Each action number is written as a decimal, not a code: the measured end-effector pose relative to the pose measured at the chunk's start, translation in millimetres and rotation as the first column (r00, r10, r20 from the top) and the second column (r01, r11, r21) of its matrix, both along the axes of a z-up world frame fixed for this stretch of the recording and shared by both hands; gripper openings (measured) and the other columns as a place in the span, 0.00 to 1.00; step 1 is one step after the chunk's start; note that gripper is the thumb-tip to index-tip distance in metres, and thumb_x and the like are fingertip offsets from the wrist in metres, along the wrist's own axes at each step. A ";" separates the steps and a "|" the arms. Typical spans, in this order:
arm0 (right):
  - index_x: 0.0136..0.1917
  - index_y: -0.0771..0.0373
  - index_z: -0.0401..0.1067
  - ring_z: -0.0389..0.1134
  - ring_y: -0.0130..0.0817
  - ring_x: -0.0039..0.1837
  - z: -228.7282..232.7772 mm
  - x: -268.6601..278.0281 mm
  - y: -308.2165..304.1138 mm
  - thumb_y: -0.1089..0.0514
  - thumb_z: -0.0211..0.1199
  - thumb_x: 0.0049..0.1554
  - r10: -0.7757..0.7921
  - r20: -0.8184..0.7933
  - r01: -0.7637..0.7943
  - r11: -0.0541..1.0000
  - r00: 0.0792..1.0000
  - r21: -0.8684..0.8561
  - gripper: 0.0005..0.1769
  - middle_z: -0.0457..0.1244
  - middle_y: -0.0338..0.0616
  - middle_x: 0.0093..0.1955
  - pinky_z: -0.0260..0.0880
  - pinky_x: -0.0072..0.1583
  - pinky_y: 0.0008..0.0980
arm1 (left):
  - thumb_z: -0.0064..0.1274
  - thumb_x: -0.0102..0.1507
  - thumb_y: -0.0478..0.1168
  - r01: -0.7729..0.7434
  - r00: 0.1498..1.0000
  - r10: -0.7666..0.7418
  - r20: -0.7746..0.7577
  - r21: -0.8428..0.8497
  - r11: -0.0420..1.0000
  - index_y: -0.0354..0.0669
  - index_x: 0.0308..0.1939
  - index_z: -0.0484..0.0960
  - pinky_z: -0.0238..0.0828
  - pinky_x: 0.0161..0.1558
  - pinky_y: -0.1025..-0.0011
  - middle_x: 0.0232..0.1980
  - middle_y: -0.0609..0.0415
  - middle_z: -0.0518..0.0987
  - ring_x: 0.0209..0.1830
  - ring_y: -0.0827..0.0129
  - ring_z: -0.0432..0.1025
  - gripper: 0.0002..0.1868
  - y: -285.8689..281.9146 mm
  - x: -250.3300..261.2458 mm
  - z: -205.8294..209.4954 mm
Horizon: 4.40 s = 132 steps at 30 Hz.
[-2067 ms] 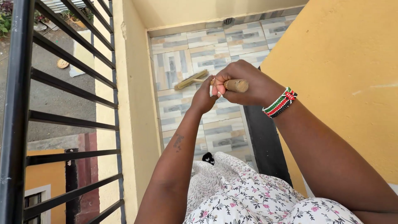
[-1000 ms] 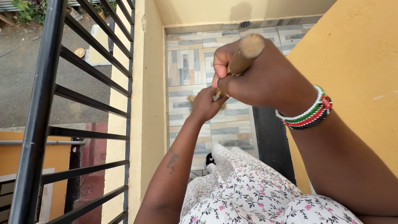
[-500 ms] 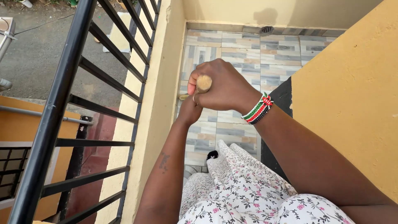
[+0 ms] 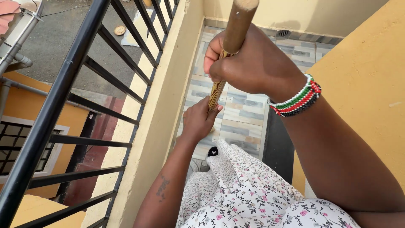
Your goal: The person sweeps a tiled balcony floor with a broom, moving a doormat, sandals, and a dustpan to reach different areas. They continue sweeping debris across the floor toward the balcony railing.
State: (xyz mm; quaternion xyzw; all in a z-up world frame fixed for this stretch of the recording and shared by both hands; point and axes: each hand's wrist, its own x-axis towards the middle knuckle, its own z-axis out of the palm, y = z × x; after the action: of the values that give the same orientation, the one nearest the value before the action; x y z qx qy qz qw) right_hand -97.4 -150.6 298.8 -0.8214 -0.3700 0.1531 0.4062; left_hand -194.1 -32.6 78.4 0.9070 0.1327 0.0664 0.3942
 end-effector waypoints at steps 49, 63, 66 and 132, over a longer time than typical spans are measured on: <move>0.33 0.66 0.75 0.74 0.30 0.36 -72.0 -199.6 -3.0 0.60 0.68 0.47 0.039 0.158 -0.047 0.998 0.987 0.048 0.07 0.70 0.44 0.35 0.75 0.40 0.31 | 0.47 0.68 0.33 0.254 0.943 -0.156 0.295 -0.332 0.908 0.36 0.63 0.72 0.69 0.57 0.59 0.58 0.41 0.80 0.59 0.47 0.74 0.18 19.9 -139.5 -89.0; 0.34 0.67 0.76 0.70 0.34 0.32 -16.7 -211.9 48.4 0.57 0.70 0.43 0.044 -0.024 -0.047 0.985 0.999 -0.164 0.11 0.67 0.45 0.29 0.68 0.36 0.34 | 0.54 0.68 0.45 0.060 0.993 -0.042 0.114 -0.161 0.985 0.48 0.49 0.81 0.73 0.42 0.60 0.41 0.51 0.85 0.40 0.54 0.80 0.09 37.6 -237.2 -14.7; 0.38 0.63 0.78 0.70 0.32 0.33 1.7 -219.7 36.8 0.57 0.70 0.45 0.008 0.199 0.011 0.995 0.980 -0.096 0.08 0.68 0.43 0.31 0.69 0.37 0.34 | 0.53 0.68 0.45 0.085 0.988 -0.066 0.137 -0.134 0.987 0.49 0.50 0.81 0.73 0.41 0.59 0.41 0.51 0.85 0.40 0.53 0.80 0.09 32.3 -234.4 11.0; 0.38 0.63 0.79 0.72 0.25 0.36 7.3 -273.2 -36.1 0.56 0.67 0.55 -0.325 0.061 0.326 0.945 0.944 -0.007 0.08 0.70 0.39 0.34 0.73 0.40 0.29 | 0.50 0.67 0.55 0.362 0.932 -0.361 0.022 -0.076 0.929 0.45 0.48 0.76 0.71 0.37 0.56 0.38 0.52 0.85 0.37 0.53 0.78 0.18 -18.0 -227.7 10.9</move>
State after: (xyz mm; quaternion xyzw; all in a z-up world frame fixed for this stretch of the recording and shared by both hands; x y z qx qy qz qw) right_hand -370.6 -186.6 306.1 -0.8787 -0.2399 0.0627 0.4079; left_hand -421.8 -50.5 89.3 0.8994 -0.0355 -0.0090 0.4356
